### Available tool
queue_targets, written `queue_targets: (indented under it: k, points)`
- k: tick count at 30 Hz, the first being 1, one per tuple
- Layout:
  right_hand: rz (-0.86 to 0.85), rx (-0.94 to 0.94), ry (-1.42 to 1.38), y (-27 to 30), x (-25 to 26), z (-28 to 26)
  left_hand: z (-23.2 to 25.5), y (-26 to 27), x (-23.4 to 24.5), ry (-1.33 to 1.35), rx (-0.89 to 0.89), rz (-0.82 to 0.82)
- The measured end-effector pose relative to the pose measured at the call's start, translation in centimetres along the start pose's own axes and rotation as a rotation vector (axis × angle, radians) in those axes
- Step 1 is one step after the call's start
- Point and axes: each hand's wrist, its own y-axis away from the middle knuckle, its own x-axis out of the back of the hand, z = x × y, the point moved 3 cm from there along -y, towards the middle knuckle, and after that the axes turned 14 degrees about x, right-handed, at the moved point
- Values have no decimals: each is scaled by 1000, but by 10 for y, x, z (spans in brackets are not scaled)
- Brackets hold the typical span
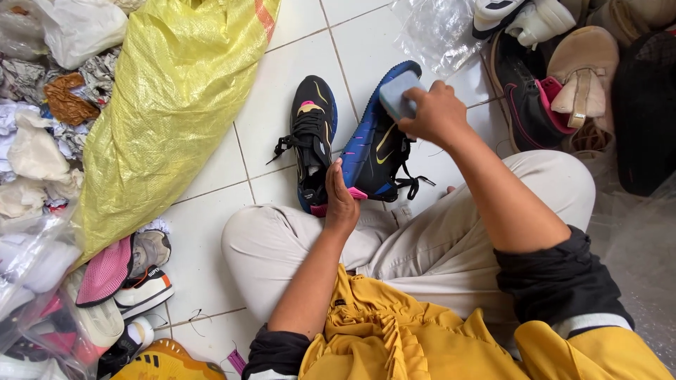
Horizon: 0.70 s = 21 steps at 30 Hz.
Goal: The person sits on the floor and scrubs a pair of black and blue sneakers with a blue sponge. They hold one shoe steady with the left hand and scrub the upper, sides, and heel with the right hand, then switch to the other shoe and repeat the scrubbing process.
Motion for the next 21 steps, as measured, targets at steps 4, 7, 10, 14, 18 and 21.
queue_targets:
  k: [4,7,10,14,18,21]
  points:
    - [-148,117,79,33,-2,-49,-1,4,-4,14,-16,-2]
    - [-146,192,151,49,-36,-71,-4,2,-5,24,10,23]
    - [-164,297,175,67,-29,-108,0,-2,-5,57,95,77]
    - [-181,379,146,87,-44,-128,3,-2,0,104,103,73]
    - [-348,412,140,81,-29,-124,-23,11,-18,234,152,-38]
    - [-623,402,-205,76,4,-113,-21,5,-22,342,212,-40]
